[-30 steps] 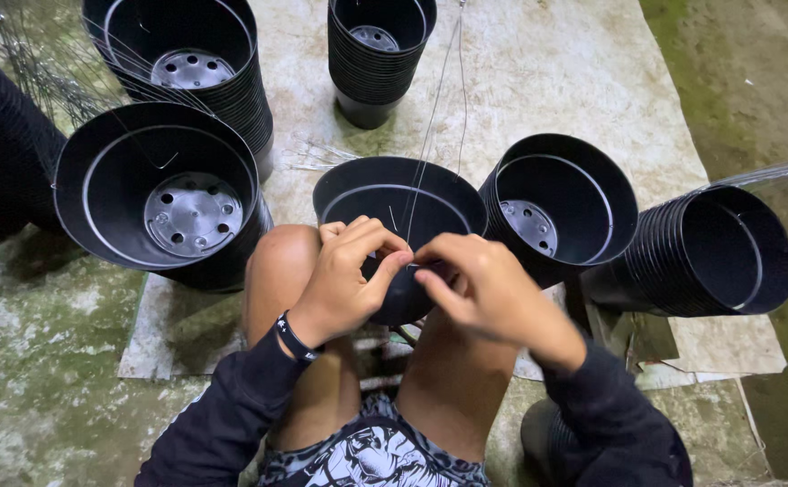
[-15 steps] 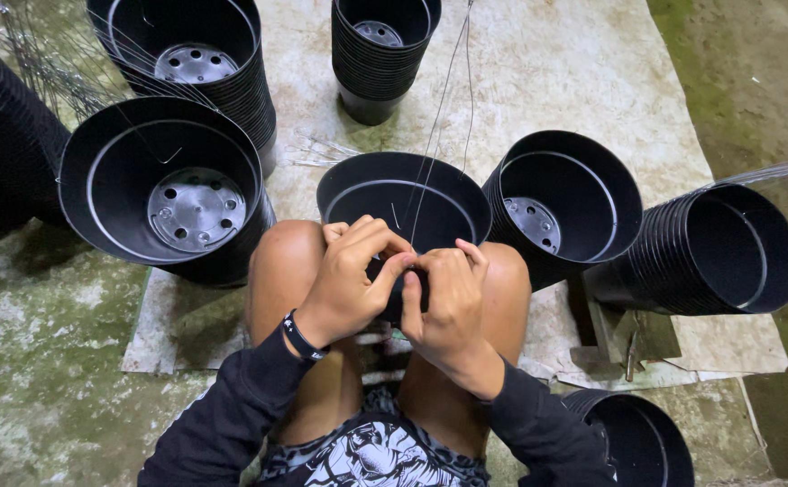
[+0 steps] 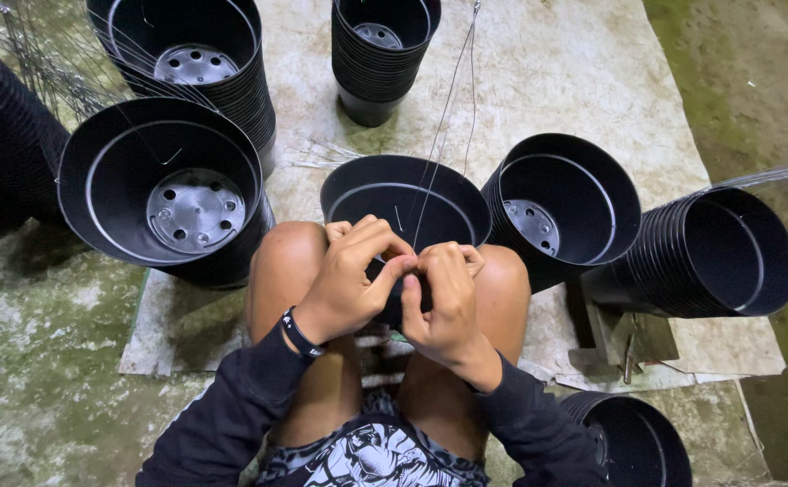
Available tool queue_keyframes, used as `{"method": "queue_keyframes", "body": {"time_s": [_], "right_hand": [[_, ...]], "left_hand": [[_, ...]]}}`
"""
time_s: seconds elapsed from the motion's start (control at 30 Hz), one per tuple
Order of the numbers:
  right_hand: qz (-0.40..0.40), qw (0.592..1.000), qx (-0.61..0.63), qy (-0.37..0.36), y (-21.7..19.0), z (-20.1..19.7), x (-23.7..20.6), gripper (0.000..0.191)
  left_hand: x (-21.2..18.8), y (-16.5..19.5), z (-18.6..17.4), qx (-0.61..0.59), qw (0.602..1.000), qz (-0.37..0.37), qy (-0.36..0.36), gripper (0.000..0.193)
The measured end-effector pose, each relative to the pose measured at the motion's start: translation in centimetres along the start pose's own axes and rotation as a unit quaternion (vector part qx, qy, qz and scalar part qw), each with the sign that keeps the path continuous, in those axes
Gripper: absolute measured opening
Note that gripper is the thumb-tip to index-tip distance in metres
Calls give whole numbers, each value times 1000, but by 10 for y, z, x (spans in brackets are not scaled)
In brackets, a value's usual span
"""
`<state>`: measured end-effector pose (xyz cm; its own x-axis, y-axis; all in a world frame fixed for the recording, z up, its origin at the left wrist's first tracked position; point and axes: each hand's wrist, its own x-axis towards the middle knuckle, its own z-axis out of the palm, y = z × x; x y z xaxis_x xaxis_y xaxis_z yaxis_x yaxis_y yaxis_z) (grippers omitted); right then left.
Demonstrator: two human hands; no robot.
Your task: The person sits on the floor and assembles wire hangers into black plastic planters. They cut wire ties with pliers, bend them into loops, and insert them through holes in the planter rims to form handles. The person repeats this process for multiple planters.
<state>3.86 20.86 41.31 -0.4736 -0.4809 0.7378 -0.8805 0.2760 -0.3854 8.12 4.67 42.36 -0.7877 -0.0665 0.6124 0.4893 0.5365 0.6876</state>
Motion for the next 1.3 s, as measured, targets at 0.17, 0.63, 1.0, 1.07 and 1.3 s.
{"method": "queue_keyframes", "body": {"time_s": [0.17, 0.63, 1.0, 1.07, 1.3], "right_hand": [[-25, 999, 33, -15, 10, -1, -2, 11], [-31, 999, -4, -9, 14, -1, 6, 14], [152, 903, 400, -27, 72, -51, 27, 20], [143, 865, 479, -42, 81, -58, 20, 27], [86, 884, 457, -39, 80, -79, 11, 32]], "left_hand": [[-2, -2, -2, -9, 1000, 13, -11, 5], [-2, -9, -8, -7, 1000, -12, -8, 7], [-15, -54, -56, -61, 996, -25, 57, 79], [-24, -59, -53, -87, 996, -7, 35, 82], [-38, -57, -36, -183, 973, 102, 101, 63]]}}
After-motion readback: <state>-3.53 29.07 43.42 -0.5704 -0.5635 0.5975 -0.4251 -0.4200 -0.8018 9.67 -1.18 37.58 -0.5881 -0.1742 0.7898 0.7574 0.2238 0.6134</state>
